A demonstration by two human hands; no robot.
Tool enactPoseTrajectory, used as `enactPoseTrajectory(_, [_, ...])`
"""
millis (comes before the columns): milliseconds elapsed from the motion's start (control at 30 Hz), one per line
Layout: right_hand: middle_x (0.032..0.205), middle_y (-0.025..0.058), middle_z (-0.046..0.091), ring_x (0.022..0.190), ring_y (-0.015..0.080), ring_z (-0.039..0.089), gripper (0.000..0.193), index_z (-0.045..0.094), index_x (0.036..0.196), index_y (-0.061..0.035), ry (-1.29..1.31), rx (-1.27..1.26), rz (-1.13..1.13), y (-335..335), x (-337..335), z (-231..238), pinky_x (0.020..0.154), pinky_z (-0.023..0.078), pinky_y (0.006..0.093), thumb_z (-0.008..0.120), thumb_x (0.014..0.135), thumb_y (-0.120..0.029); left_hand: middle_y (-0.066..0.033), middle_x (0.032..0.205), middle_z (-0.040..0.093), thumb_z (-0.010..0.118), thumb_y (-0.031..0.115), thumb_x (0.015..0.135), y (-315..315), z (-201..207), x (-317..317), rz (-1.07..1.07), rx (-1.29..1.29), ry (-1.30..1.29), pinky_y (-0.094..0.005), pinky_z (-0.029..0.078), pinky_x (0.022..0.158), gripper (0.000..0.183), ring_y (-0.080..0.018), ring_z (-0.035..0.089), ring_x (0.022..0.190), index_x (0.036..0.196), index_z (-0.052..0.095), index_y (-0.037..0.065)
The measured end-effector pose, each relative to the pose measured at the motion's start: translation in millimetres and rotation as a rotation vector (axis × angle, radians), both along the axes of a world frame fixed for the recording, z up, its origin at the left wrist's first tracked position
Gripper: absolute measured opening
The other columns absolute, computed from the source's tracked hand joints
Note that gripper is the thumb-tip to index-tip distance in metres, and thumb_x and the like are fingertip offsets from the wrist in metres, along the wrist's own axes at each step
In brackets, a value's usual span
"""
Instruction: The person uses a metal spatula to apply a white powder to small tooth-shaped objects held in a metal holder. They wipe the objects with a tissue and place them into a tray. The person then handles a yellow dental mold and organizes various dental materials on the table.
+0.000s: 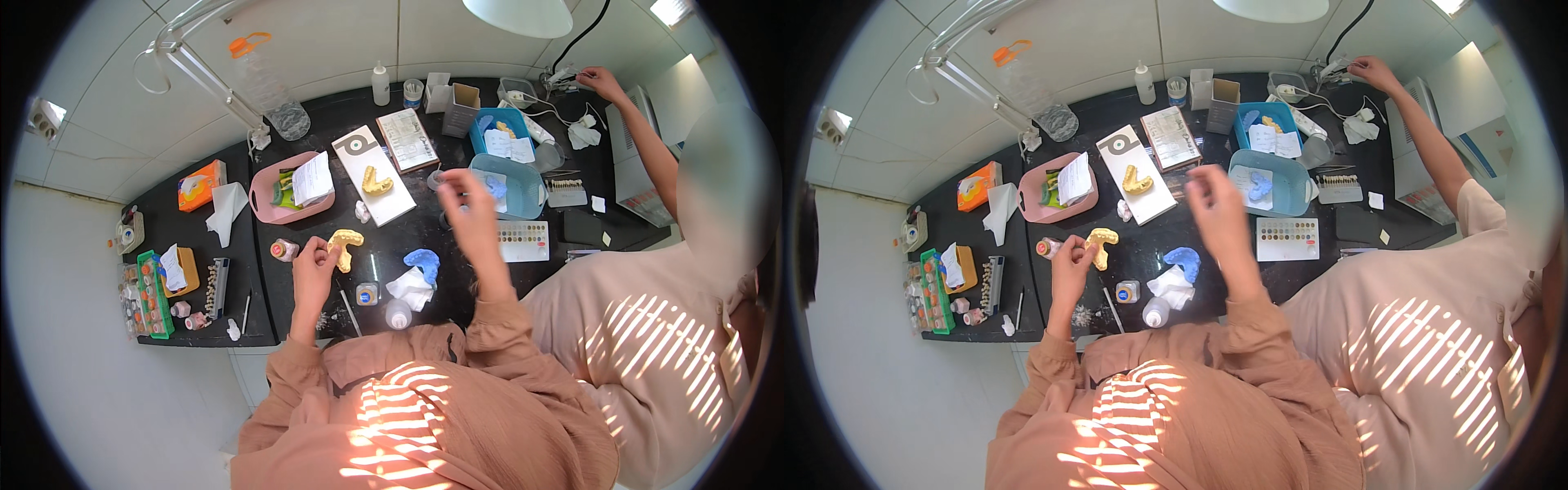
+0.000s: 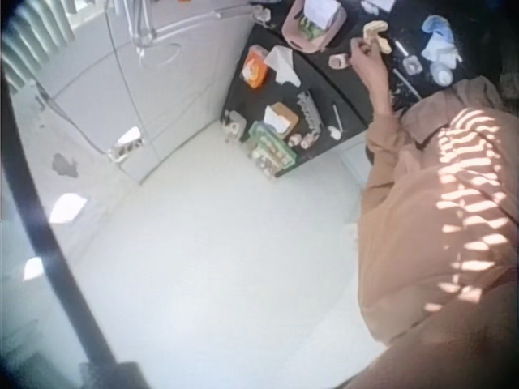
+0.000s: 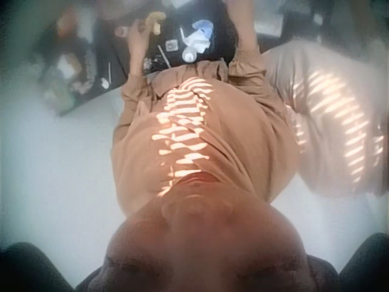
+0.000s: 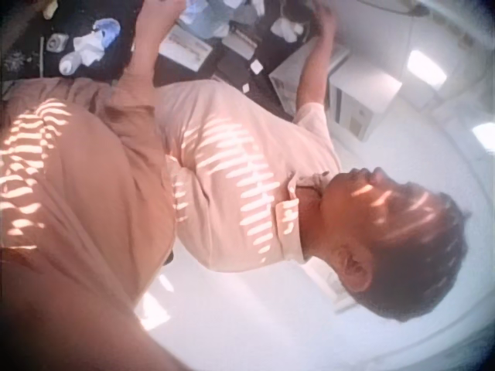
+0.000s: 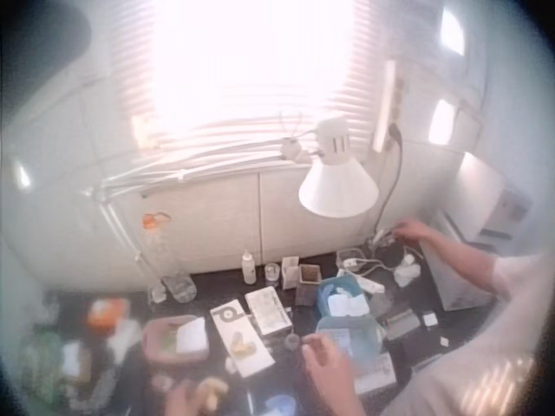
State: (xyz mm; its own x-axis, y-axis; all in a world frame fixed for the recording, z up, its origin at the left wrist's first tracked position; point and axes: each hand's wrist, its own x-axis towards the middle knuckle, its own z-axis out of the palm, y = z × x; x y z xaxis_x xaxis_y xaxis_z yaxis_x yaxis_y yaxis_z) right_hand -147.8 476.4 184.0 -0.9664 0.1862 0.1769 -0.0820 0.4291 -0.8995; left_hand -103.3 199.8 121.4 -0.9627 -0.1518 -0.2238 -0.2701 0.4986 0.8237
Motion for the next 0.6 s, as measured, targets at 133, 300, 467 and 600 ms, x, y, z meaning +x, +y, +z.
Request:
enactPoseTrajectory(133, [0.112, 0.0124, 0.059, 0.105, 0.0300, 0.056, 0.034, 0.063, 0.106, -0.0051, 0.036, 0.165, 0.140, -43.2, -28.1, -74.6, 0.090, 0.046, 0.0379, 0.074, 0.074, -0.005, 0.0008, 0.059, 0.053, 0.069, 0.018, 0.089, -4.0, -4.3, 2.0, 0.013, 0.034, -0.023, -0.0241, 0.034, 0.050, 0.022, -0.0043, 0.042, 0.054, 0.084, 0.056, 0.001])
enactPoseTrajectory(300, [0.119, 0.0102, 0.056, 0.117, 0.0297, 0.048, 0.040, 0.064, 0.105, -0.0068, 0.020, 0.449, 0.122, -72.9, -55.2, -101.7, 0.098, 0.036, 0.0435, 0.080, 0.069, -0.011, -0.0010, 0.056, 0.049, 0.069, 0.017, 0.088, -13.0, -10.7, 5.6, 0.055, 0.026, -0.026, -0.0264, 0.033, 0.050, 0.023, -0.0063, 0.037, 0.053, 0.081, 0.055, 0.000])
enactPoseTrajectory(467, [0.102, 0.0103, 0.063, 0.112, 0.0279, 0.051, 0.036, 0.064, 0.101, -0.0050, 0.085, 0.571, 0.118, -86.3, -64.3, -116.4, 0.096, 0.036, 0.0443, 0.077, 0.070, -0.017, 0.0008, 0.057, 0.051, 0.069, 0.016, 0.089, -17.0, -5.9, 14.5, 0.102, 0.080, -0.043, -0.0244, 0.033, 0.049, 0.022, -0.0044, 0.038, 0.053, 0.081, 0.055, 0.000])
enactPoseTrajectory(600, [0.100, 0.0127, 0.063, 0.108, 0.0288, 0.053, 0.036, 0.063, 0.098, -0.0014, 0.079, 0.608, 0.117, -83.1, -63.1, -115.2, 0.097, 0.038, 0.0424, 0.076, 0.068, -0.014, 0.0015, 0.058, 0.052, 0.068, 0.017, 0.089, -18.2, -11.1, 13.0, 0.084, 0.070, -0.064, -0.0235, 0.033, 0.049, 0.022, -0.0037, 0.041, 0.054, 0.081, 0.056, 0.000])
